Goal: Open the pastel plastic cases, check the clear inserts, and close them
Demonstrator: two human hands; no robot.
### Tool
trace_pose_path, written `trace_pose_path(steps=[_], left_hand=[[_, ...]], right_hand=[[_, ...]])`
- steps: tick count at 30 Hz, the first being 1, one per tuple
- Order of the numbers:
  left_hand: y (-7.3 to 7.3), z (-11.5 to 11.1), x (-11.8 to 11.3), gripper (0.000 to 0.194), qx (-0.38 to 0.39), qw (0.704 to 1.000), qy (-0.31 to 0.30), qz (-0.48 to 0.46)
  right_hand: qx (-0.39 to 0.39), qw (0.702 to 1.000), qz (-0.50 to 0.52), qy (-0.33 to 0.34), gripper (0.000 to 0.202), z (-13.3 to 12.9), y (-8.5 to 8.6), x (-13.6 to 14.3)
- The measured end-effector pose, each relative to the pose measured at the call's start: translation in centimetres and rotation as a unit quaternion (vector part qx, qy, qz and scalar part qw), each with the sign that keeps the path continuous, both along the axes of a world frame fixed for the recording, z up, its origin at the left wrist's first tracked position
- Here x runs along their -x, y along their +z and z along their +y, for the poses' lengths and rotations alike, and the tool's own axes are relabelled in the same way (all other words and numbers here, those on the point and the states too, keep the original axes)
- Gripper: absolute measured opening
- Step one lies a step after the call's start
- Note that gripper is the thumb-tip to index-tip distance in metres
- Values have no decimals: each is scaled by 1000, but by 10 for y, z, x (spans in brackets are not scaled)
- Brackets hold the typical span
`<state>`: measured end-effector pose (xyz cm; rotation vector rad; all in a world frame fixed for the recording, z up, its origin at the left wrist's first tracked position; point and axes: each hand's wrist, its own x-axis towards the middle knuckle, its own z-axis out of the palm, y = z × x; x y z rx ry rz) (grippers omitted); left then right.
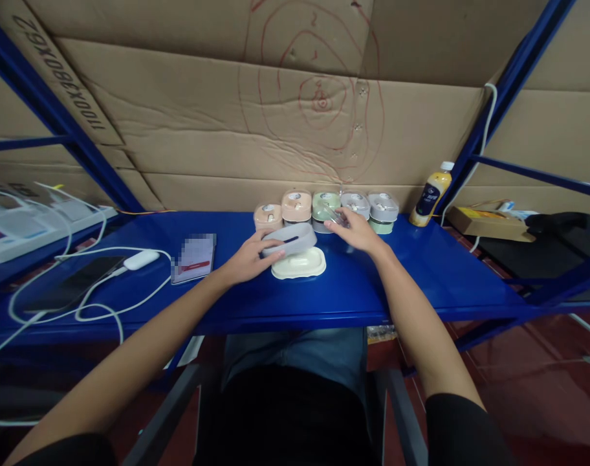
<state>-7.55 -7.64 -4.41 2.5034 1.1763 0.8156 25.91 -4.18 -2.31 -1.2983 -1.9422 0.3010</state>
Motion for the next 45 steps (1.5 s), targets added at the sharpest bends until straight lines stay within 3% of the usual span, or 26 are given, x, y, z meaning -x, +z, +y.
trace_pose_path(steps=[6,11,18,24,27,30,34,37,42,45], left_hand=[[0,8,12,62,30,995,95,31],[-4,11,14,59,44,993,96,46],[-5,-6,-1,55,25,999,-32,4],[-15,-15,-12,75,44,997,-64,5],[-19,-11,-13,96,52,998,-38,-19],[-22,-8,-14,120,85,995,-21,-50],[-25,-7,-15,133,99,992,-31,-77],[-25,-6,-16,131,88,993,-24,-69],[-23,-6,-16,109,66,995,-41,-58],[-24,-4,-14,111,63,995,-46,-57]], right_hand=[[100,990,-91,28,67,1,3,-10],[158,977,-142,25,67,-1,5,-10],[96,991,-95,-10,79,-8,11,-5],[26,997,-65,12,77,-10,8,1],[-8,996,-68,63,76,-18,9,10],[-19,983,-90,160,79,-27,9,26],[-28,961,-121,246,84,-33,0,52],[-29,957,-121,263,86,-32,-10,63],[-29,954,-108,279,85,-26,-19,64],[-28,953,-110,281,85,-22,-21,63]])
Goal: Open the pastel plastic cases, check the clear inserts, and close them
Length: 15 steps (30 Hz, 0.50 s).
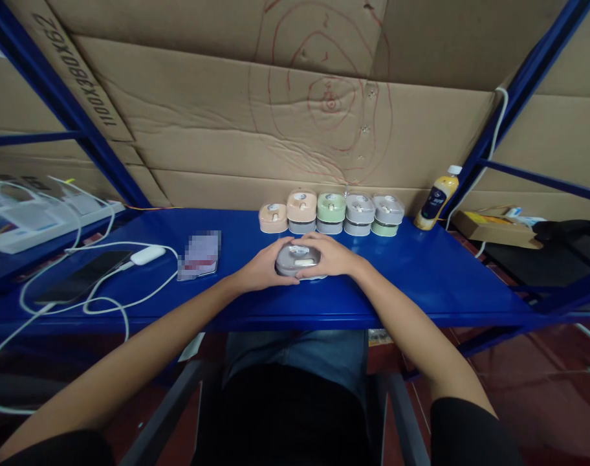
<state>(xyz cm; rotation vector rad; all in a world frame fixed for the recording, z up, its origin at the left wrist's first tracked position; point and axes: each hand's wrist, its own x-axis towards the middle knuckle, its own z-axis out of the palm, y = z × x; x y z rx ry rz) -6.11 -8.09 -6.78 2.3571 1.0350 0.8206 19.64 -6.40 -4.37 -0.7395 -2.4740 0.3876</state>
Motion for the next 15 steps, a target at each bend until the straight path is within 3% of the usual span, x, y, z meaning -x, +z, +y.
trace_pose_path(steps=[5,10,12,15], left_hand=[[-4,4,5,117,-7,1000,-10,12],[-2,4,6,105,-36,999,-30,21],[1,1,7,103,-46,999,-16,23],[10,-8,17,101,-63,997,36,14]], right_hand=[[1,1000,-12,5,86,2,-1,2],[13,1000,15,-15,80,0,4,-3],[7,996,64,-64,69,2,10,-13],[-17,972,152,-176,73,8,23,-34]])
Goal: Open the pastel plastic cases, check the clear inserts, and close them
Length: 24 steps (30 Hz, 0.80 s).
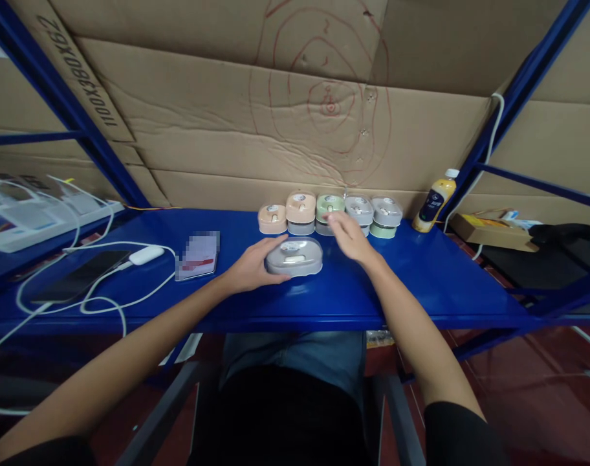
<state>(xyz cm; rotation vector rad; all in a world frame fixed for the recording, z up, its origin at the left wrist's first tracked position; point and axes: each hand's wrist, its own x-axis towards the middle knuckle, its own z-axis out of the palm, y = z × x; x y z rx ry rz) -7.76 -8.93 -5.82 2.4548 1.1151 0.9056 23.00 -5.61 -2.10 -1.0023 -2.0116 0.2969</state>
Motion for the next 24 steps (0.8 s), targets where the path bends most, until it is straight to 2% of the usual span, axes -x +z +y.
trace_pose_path(steps=[2,5,8,10,12,15,18,21,24], left_hand=[[9,-6,11,97,-10,998,62,-25],[26,-5,28,92,-24,975,206,-85],[47,19,30,92,-46,925,356,-121],[58,44,20,90,-36,907,403,-118],[64,69,4,85,-19,896,428,-113],[63,95,-23,88,7,881,460,-113],[54,104,-44,94,21,879,466,-104],[45,105,-53,101,25,890,447,-86],[41,103,-55,99,17,895,441,-70]], right_hand=[[-13,997,50,-62,80,4,7,-12],[-30,987,101,-120,80,6,13,-20],[-54,980,90,-171,70,7,14,-23],[-81,966,68,-235,64,11,14,-30],[-114,934,70,-330,61,19,13,-46],[-137,864,119,-470,64,35,10,-82],[-79,828,179,-526,70,50,5,-118],[-6,838,205,-506,77,59,-2,-138],[2,867,199,-456,81,65,-8,-144]])
